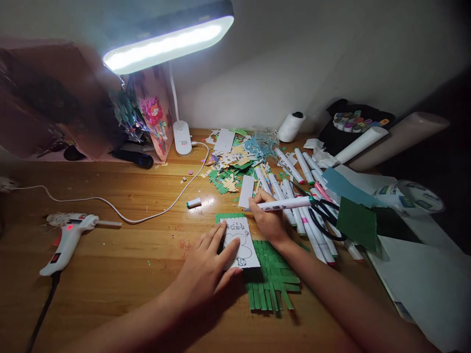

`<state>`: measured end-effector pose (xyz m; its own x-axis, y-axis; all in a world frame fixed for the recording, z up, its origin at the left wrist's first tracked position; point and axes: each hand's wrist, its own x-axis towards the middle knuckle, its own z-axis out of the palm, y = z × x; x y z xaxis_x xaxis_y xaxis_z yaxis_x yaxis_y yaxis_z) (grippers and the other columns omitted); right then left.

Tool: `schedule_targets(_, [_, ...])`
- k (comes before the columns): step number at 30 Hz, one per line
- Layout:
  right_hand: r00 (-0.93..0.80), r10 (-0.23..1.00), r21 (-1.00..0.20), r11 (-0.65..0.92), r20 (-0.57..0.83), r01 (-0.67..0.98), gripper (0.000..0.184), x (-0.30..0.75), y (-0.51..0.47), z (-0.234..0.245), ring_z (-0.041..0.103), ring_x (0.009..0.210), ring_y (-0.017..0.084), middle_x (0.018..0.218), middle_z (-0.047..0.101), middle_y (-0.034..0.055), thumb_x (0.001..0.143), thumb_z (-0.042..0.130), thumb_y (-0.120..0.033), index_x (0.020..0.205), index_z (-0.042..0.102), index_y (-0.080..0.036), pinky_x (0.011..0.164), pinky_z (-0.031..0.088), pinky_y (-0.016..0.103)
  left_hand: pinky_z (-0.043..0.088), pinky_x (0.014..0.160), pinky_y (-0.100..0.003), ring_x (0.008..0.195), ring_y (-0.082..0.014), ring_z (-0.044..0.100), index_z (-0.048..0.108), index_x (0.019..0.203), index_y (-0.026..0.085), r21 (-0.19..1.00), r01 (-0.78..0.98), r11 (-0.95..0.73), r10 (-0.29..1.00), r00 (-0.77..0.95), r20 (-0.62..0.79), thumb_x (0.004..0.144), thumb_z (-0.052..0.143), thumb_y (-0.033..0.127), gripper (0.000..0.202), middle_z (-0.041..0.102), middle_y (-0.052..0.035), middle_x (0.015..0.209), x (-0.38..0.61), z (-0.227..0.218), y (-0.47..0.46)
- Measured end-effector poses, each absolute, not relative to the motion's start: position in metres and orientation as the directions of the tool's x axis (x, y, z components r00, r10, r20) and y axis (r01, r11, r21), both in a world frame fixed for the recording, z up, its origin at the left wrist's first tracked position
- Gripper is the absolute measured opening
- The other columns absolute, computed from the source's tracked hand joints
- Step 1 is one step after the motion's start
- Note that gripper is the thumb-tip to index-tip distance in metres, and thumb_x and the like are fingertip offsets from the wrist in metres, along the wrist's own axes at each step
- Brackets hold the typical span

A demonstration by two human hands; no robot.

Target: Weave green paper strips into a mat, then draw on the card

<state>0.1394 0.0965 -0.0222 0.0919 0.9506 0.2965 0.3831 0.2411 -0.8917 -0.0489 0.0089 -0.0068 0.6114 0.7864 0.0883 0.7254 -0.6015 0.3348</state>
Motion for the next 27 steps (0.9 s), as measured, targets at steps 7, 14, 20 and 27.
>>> schedule_targets(7, [0.045, 0.951, -0.885, 0.266, 0.305, 0.383, 0.031, 0.14, 0.095, -0.019, 0.039, 0.053, 0.013, 0.053, 0.039, -0.0052, 0.085, 0.051, -0.029, 0.058, 0.036, -0.022, 0.056, 0.034, 0.026, 0.039, 0.103, -0.047, 0.136, -0.0297, 0.032, 0.042, 0.138, 0.019, 0.301, 0.704, -0.644, 0.752, 0.654, 0.08, 0.098, 0.029, 0.051, 0.053, 0.033, -0.016, 0.149, -0.05, -0.005, 0.012])
schedule_targets(14, [-0.008, 0.951, -0.882, 0.289, 0.308, 0.373, 0.03, 0.14, 0.094, -0.017, 0.04, 0.053, 0.012, 0.055, 0.041, -0.0053, 0.085, 0.052, -0.031, 0.06, 0.039, -0.022, 0.055, 0.033, 0.026, 0.041, 0.102, -0.047, 0.128, -0.0313, 0.044, 0.045, 0.135, 0.015, 0.165, 0.728, -0.665, 0.746, 0.655, 0.117, 0.094, 0.04, 0.053, 0.056, 0.043, -0.0174, 0.142, -0.049, -0.01, 0.016])
schedule_targets(20, [-0.037, 0.951, -0.883, 0.3, 0.308, 0.36, 0.03, 0.14, 0.093, -0.014, 0.038, 0.051, 0.012, 0.054, 0.039, -0.0057, 0.085, 0.052, -0.032, 0.06, 0.039, -0.022, 0.053, 0.03, 0.026, 0.045, 0.098, -0.047, 0.12, -0.0314, 0.053, 0.056, 0.124, 0.012, 0.172, 0.741, -0.649, 0.76, 0.638, 0.121, 0.095, 0.047, 0.043, 0.043, 0.052, -0.0188, 0.134, -0.057, 0.001, 0.019])
schedule_targets(27, [-0.064, 0.952, -0.884, 0.301, 0.299, 0.357, 0.03, 0.141, 0.094, -0.016, 0.036, 0.05, 0.012, 0.053, 0.037, -0.0061, 0.085, 0.052, -0.033, 0.061, 0.037, -0.022, 0.05, 0.028, 0.025, 0.043, 0.1, -0.048, 0.127, -0.0302, 0.045, 0.051, 0.13, 0.015, 0.277, 0.731, -0.624, 0.775, 0.624, 0.1, 0.096, 0.044, 0.041, 0.043, 0.046, -0.0169, 0.139, -0.059, 0.004, 0.02])
